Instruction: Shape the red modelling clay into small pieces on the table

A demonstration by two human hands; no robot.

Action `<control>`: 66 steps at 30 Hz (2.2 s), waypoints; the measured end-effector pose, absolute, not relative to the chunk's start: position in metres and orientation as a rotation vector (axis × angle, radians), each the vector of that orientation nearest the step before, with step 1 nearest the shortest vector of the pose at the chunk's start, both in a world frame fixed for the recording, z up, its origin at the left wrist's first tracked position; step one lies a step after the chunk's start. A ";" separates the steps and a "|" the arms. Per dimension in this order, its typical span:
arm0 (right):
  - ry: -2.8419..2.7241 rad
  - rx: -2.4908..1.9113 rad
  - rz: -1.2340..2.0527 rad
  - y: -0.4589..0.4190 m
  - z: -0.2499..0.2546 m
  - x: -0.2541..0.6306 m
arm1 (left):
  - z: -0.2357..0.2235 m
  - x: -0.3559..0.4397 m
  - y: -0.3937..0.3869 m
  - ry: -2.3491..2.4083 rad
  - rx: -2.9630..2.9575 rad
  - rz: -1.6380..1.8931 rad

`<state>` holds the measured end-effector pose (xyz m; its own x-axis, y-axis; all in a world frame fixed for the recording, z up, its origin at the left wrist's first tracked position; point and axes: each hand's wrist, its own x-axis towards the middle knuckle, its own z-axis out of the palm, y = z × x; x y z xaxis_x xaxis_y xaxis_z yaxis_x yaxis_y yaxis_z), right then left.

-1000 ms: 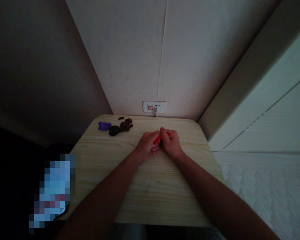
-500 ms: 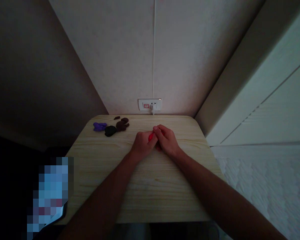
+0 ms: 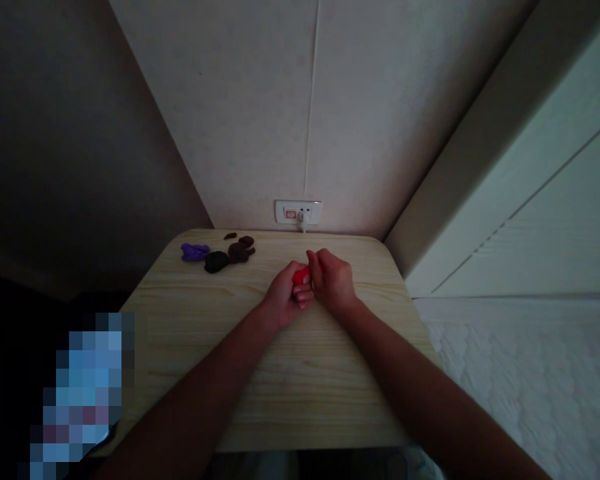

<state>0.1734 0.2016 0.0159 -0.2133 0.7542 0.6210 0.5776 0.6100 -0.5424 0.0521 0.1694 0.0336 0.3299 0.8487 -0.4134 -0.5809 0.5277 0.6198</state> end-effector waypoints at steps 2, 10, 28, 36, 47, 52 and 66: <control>-1.887 -1.094 0.259 0.202 0.016 0.174 | 0.035 0.051 0.169 0.767 0.379 0.937; -1.786 -1.144 0.437 0.202 0.016 0.172 | 0.032 0.047 0.168 0.739 0.387 0.919; -1.450 -1.036 0.954 0.209 0.005 0.182 | 0.012 0.043 0.172 1.353 1.119 1.395; -0.841 -0.777 1.620 0.220 0.005 0.183 | 0.015 0.023 0.176 1.804 1.901 1.136; -0.611 -0.932 1.767 0.218 0.024 0.190 | 0.009 0.028 0.175 1.871 1.917 1.291; -0.902 -0.882 1.588 0.213 0.023 0.187 | 0.021 0.032 0.165 1.656 1.821 1.681; -1.938 -0.620 0.707 0.172 0.078 0.142 | 0.098 0.065 0.186 0.695 0.650 1.487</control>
